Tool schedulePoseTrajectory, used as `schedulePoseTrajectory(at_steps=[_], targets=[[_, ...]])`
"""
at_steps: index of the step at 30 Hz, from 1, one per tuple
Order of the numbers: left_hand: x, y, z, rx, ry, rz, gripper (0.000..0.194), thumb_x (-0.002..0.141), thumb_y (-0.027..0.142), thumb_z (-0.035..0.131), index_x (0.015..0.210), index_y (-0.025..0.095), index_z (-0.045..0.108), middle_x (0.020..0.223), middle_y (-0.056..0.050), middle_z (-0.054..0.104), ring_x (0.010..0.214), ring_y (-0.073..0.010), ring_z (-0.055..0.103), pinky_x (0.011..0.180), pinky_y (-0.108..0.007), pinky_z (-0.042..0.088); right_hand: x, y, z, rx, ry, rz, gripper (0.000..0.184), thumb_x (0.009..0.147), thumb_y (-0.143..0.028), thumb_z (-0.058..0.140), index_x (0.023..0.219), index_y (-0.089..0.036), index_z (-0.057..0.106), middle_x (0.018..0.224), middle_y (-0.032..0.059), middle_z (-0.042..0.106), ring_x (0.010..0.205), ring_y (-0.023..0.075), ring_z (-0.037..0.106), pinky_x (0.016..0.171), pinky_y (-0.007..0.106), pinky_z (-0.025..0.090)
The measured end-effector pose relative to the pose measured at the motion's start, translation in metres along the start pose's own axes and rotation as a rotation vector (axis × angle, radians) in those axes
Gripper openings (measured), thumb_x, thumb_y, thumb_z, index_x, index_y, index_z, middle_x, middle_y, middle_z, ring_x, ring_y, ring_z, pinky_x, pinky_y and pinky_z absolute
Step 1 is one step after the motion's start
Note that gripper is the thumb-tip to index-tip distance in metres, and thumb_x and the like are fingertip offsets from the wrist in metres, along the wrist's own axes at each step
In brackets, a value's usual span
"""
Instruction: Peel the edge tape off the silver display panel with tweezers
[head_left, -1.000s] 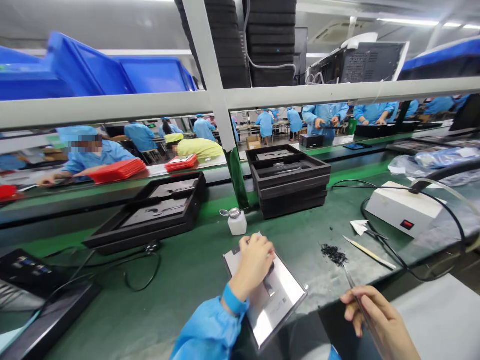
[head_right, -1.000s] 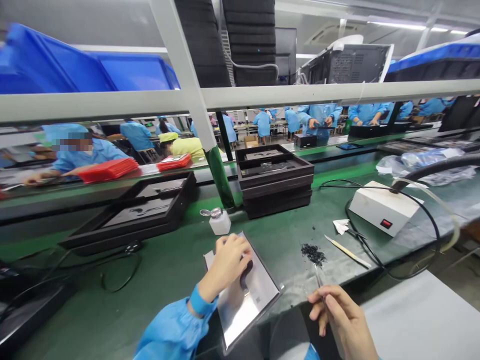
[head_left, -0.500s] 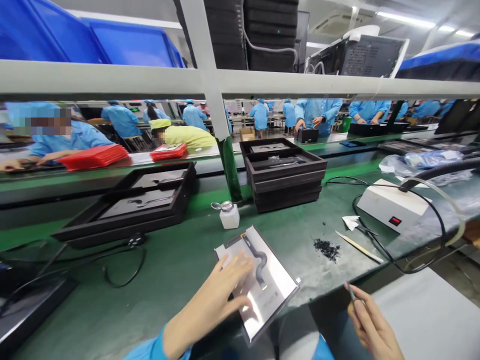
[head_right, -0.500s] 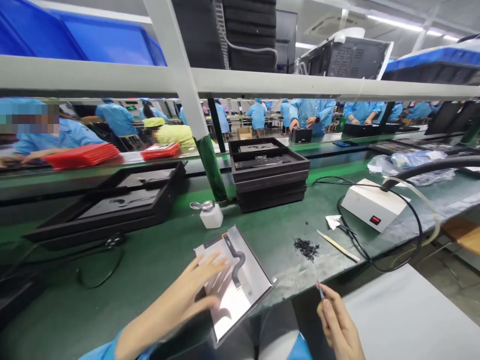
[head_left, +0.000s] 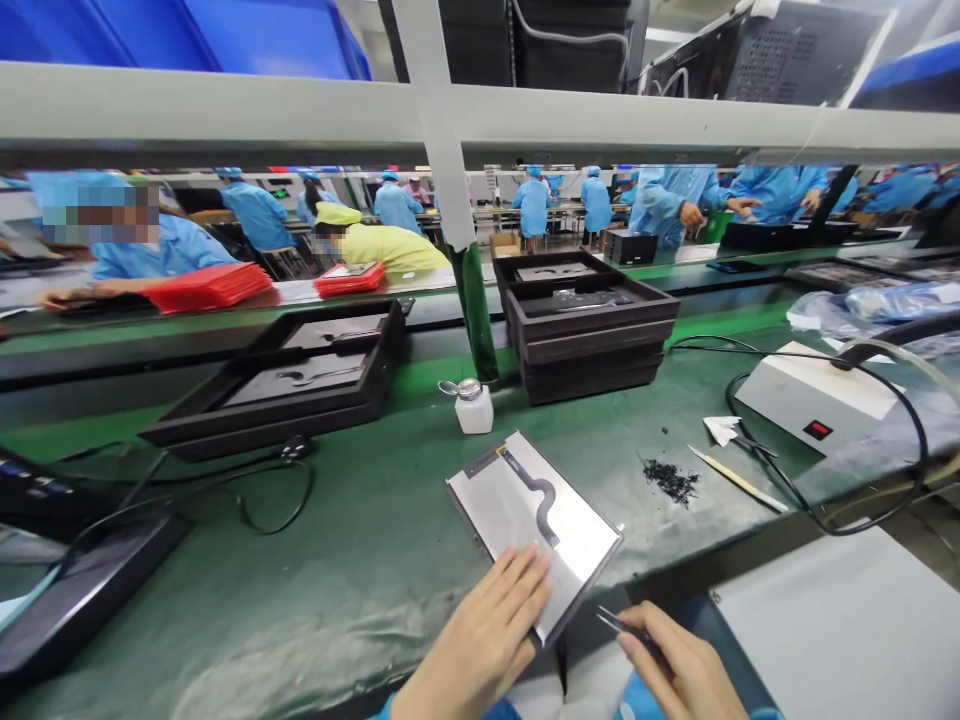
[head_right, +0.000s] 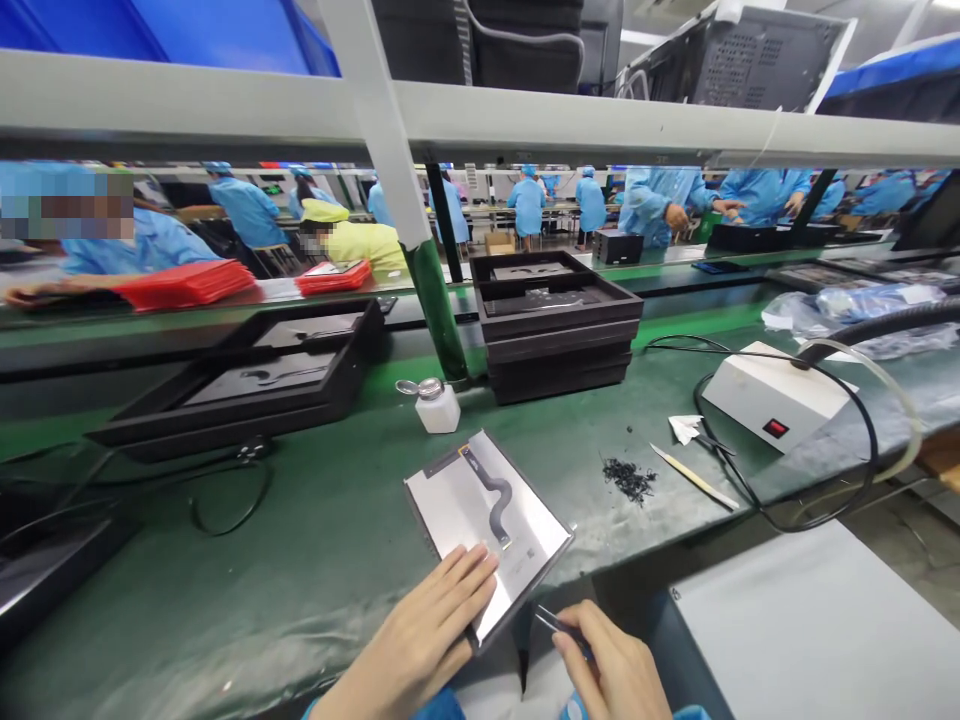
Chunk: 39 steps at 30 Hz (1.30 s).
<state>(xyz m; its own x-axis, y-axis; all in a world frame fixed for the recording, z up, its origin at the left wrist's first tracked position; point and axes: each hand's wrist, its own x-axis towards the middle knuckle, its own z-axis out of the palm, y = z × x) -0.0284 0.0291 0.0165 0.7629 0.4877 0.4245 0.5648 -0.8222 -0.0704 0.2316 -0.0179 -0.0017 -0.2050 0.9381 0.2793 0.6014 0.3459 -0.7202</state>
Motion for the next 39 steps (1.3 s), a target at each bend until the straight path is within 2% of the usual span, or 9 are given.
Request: schedulePoseTrajectory(at_steps=[5, 8, 14, 18, 24, 30, 36, 39], targets=[[0.015, 0.019, 0.014, -0.032, 0.12, 0.001, 0.043, 0.082, 0.0, 0.048, 0.123, 0.003, 0.057, 0.134, -0.017, 0.06, 0.137, -0.0276, 0.043, 0.11, -0.042, 0.046, -0.003, 0.0, -0.004, -0.13, 0.076, -0.078, 0.027, 0.101, -0.038, 0.042, 0.093, -0.024, 0.063, 0.072, 0.0002, 0.07, 0.059, 0.0156, 0.071, 0.055, 0.018, 0.054], [0.018, 0.023, 0.018, -0.053, 0.127, -0.032, 0.047, 0.083, 0.0, 0.046, 0.129, 0.005, 0.055, 0.135, -0.015, 0.059, 0.138, -0.0261, 0.042, 0.109, -0.039, 0.046, -0.004, -0.002, -0.009, -0.166, 0.112, -0.064, 0.03, 0.102, -0.039, 0.039, 0.091, -0.023, 0.063, 0.072, 0.001, 0.069, 0.06, 0.0166, 0.071, 0.055, 0.02, 0.054], [0.018, 0.022, 0.016, -0.034, 0.129, -0.024, 0.045, 0.084, -0.001, 0.043, 0.128, 0.004, 0.055, 0.137, -0.015, 0.058, 0.141, -0.0269, 0.035, 0.11, -0.04, 0.044, -0.001, -0.006, -0.014, -0.203, 0.154, -0.029, 0.036, 0.103, -0.041, 0.035, 0.089, -0.023, 0.064, 0.07, 0.0019, 0.07, 0.058, 0.0169, 0.071, 0.053, 0.021, 0.054], [0.018, 0.023, 0.016, -0.071, 0.128, -0.039, 0.045, 0.085, -0.001, 0.043, 0.128, 0.004, 0.055, 0.136, -0.016, 0.059, 0.139, -0.0265, 0.039, 0.11, -0.041, 0.044, 0.001, -0.007, -0.013, -0.219, 0.167, -0.031, 0.04, 0.104, -0.043, 0.034, 0.087, -0.023, 0.064, 0.068, 0.0011, 0.07, 0.055, 0.0162, 0.071, 0.051, 0.02, 0.053], [0.018, 0.024, 0.017, -0.087, 0.128, -0.047, 0.044, 0.086, 0.0, 0.044, 0.128, 0.004, 0.055, 0.136, -0.016, 0.059, 0.138, -0.0262, 0.042, 0.11, -0.041, 0.044, 0.0, -0.008, -0.012, -0.201, 0.14, -0.035, 0.038, 0.103, -0.041, 0.035, 0.088, -0.023, 0.064, 0.07, 0.0011, 0.071, 0.057, 0.0158, 0.071, 0.051, 0.02, 0.053], [0.018, 0.023, 0.015, -0.07, 0.119, -0.045, 0.044, 0.085, 0.0, 0.044, 0.127, 0.005, 0.056, 0.136, -0.015, 0.059, 0.141, -0.0263, 0.036, 0.111, -0.04, 0.043, 0.001, -0.002, -0.014, -0.237, 0.147, 0.047, 0.035, 0.103, -0.041, 0.037, 0.091, -0.024, 0.065, 0.073, 0.0024, 0.072, 0.059, 0.0176, 0.071, 0.057, 0.022, 0.055], [0.018, 0.021, 0.019, -0.098, 0.186, -0.014, 0.04, 0.087, 0.002, 0.047, 0.125, 0.003, 0.057, 0.132, -0.017, 0.062, 0.139, -0.0274, 0.04, 0.113, -0.041, 0.04, 0.005, 0.001, -0.016, -0.249, 0.153, 0.056, 0.038, 0.102, -0.043, 0.035, 0.09, -0.024, 0.066, 0.071, 0.002, 0.071, 0.055, 0.017, 0.07, 0.052, 0.022, 0.053], [0.015, 0.019, 0.021, -0.105, 0.18, 0.006, 0.04, 0.089, 0.004, 0.046, 0.129, 0.004, 0.055, 0.132, -0.016, 0.062, 0.138, -0.0278, 0.041, 0.113, -0.042, 0.041, 0.005, 0.002, -0.018, -0.27, 0.173, 0.056, 0.035, 0.101, -0.041, 0.04, 0.089, -0.025, 0.068, 0.07, 0.0006, 0.072, 0.053, 0.0159, 0.069, 0.051, 0.021, 0.054]])
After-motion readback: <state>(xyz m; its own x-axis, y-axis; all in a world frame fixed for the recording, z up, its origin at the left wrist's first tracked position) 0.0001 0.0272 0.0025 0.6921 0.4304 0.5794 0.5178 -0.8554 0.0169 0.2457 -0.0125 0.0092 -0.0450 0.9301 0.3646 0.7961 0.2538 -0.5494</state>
